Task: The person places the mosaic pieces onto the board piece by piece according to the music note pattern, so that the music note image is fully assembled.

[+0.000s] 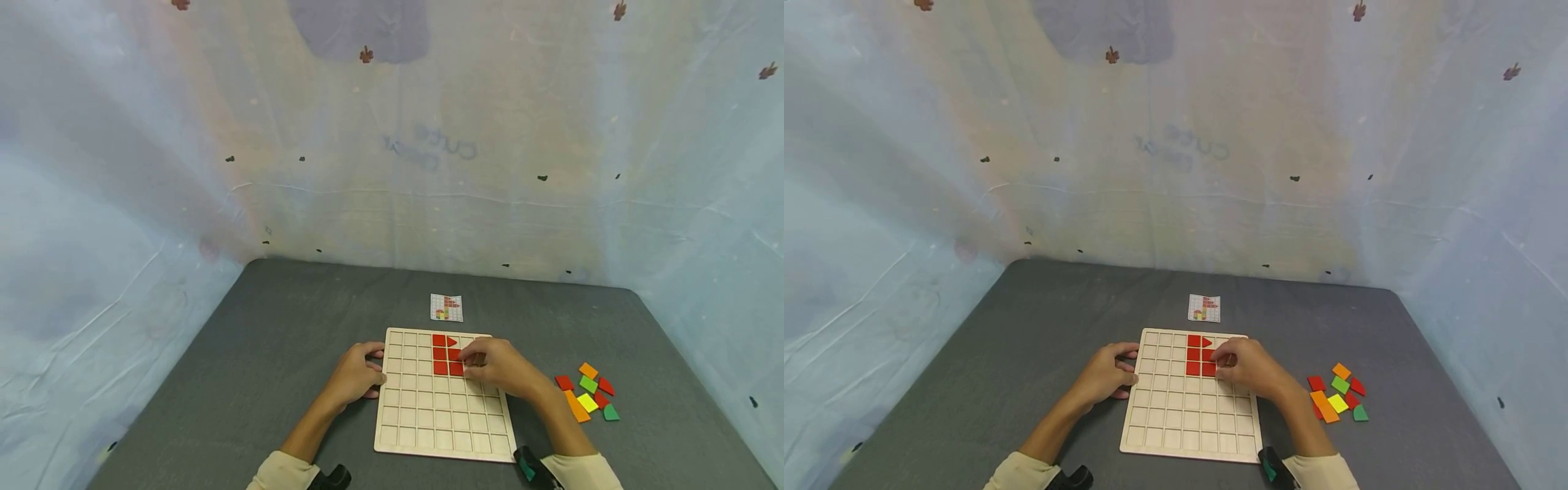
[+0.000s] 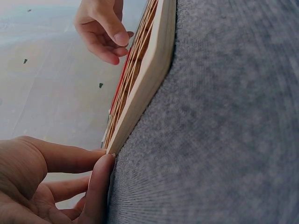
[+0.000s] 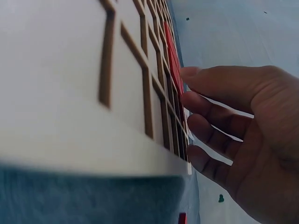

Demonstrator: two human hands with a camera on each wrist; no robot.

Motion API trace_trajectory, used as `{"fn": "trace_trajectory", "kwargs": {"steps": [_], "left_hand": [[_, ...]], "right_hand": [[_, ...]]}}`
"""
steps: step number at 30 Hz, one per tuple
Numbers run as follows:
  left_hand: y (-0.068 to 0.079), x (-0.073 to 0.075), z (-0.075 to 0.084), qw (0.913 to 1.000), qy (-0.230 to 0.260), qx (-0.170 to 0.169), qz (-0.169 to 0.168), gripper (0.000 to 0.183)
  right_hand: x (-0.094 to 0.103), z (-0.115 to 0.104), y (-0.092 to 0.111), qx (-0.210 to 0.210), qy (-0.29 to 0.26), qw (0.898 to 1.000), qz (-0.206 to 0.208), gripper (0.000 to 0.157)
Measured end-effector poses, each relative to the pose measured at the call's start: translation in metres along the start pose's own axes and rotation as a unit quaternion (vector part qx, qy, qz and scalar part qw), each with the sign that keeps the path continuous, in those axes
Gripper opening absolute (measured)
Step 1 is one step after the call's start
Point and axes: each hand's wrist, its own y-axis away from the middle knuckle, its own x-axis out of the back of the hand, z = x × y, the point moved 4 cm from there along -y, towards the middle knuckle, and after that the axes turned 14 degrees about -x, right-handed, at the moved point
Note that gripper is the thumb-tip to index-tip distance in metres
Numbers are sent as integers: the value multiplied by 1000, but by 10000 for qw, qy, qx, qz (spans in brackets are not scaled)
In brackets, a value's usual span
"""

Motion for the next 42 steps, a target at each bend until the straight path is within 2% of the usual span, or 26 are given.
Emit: {"fn": "trace_trajectory", "kwargs": {"steps": [8, 24, 33, 42], "left_hand": [[0, 0, 0, 10000, -26, 20, 41, 64], [-1, -1, -1, 10000, -3, 36, 56, 63], [-1, -1, -3, 10000, -19, 12, 36, 63], [-1, -1, -2, 10000, -4, 2, 34, 63]], "right_hand": [[14, 12, 10, -192, -83, 9996, 213, 27], [43, 46, 34, -625, 141, 9950, 765, 31], [54, 64, 44, -888, 82, 9923, 858, 34], [63, 83, 50, -1200, 151, 9902, 702, 40]]}}
